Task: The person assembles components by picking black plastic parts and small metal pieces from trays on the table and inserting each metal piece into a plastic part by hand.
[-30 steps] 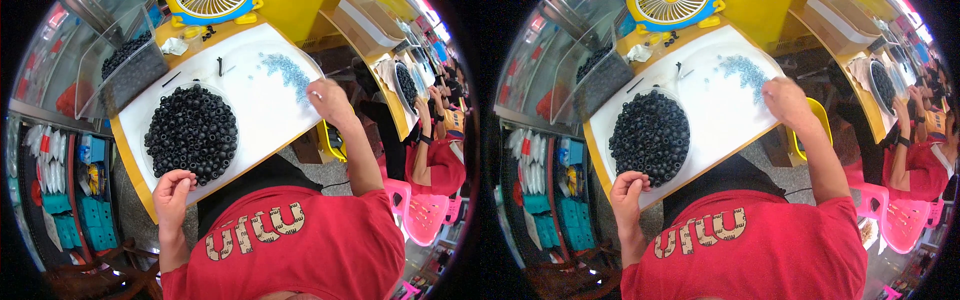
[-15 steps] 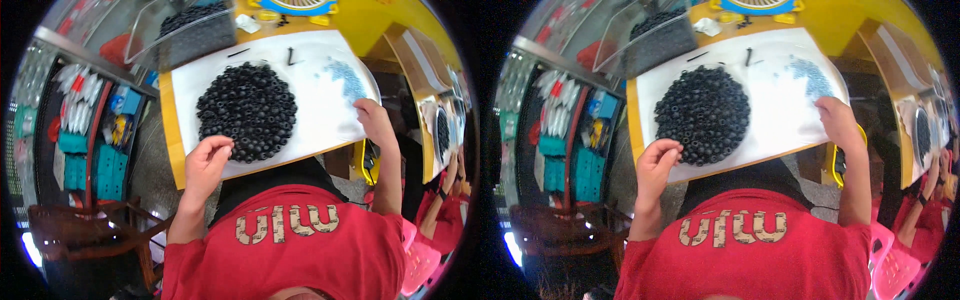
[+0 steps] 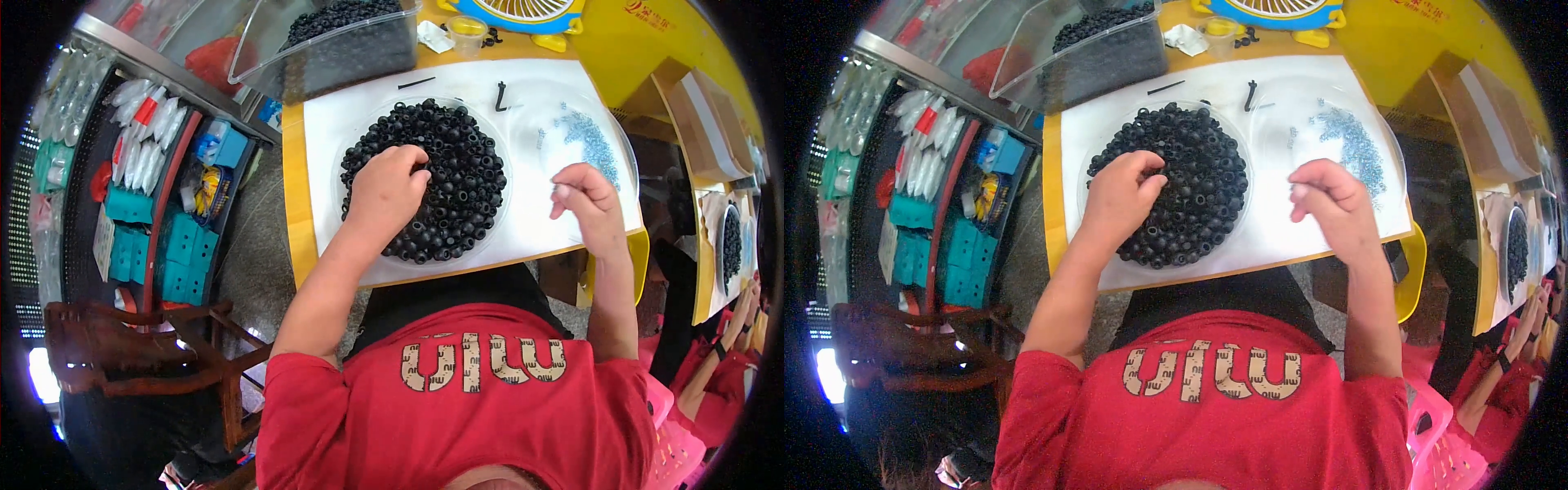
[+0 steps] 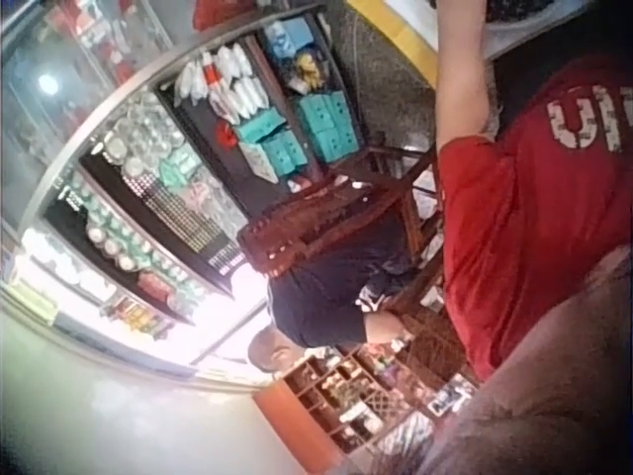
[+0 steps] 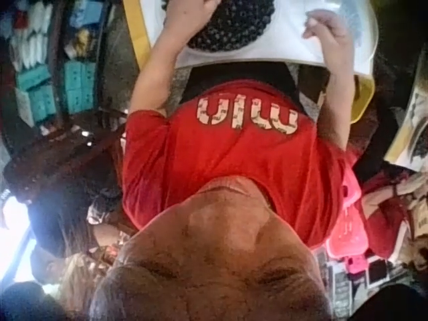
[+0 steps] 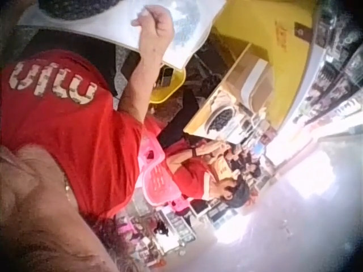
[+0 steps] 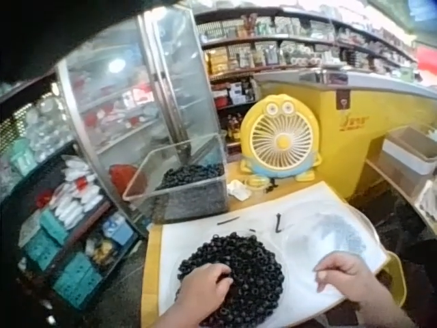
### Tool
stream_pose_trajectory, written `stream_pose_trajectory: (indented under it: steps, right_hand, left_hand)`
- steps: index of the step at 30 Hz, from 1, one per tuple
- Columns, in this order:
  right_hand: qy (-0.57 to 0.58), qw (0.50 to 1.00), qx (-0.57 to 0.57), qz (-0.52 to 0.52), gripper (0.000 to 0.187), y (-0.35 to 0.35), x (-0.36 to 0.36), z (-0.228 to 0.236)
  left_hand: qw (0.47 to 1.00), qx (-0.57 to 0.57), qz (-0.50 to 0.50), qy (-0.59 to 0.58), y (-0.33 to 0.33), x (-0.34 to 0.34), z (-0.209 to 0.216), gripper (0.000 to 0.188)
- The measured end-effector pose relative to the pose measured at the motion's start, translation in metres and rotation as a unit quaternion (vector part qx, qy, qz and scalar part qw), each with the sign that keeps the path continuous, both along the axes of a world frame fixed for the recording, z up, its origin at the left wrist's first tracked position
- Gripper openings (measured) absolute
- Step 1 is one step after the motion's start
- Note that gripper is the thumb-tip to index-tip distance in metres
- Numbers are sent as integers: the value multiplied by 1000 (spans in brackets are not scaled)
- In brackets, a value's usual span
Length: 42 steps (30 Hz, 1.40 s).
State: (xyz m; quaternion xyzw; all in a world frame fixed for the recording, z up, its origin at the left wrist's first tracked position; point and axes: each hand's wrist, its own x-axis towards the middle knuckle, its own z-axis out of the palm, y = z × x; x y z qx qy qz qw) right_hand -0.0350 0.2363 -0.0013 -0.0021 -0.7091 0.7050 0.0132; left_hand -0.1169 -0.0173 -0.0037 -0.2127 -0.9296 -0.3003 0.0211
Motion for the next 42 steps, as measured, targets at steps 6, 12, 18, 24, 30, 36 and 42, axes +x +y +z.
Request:
stream_pose_trajectory:
  steps: [6, 12, 18, 24, 30, 36, 42]
  right_hand:
    - [-28, 991, -114, 56, 12, -54, -17, -3]
    - [-43, 988, -129, 79, 11, -82, -22, -3]
    - [71, 995, 38, 58, 11, -88, -22, -5]
    - [85, 989, 107, 52, 11, -100, -18, -1]
    - [255, 946, 194, 40, 11, -104, -9, -9]
    - [233, 954, 187, 33, 21, -108, 5, -14]
    - [222, 918, 328, 16, 14, -84, -42, -4]
  left_hand:
    - [708, 547, 0, -446, -11, 25, 8, 16]
    - [656, 582, 19, -481, -17, 36, 3, 21]
    - [783, 494, 17, -378, -14, 44, -2, 24]
    - [865, 424, -12, -268, -8, 53, -4, 33]
    - [841, 451, 0, -298, -4, 64, 0, 36]
    - [819, 505, 7, -272, -2, 66, -7, 30]
    - [825, 480, 28, -296, -24, 62, -8, 17]
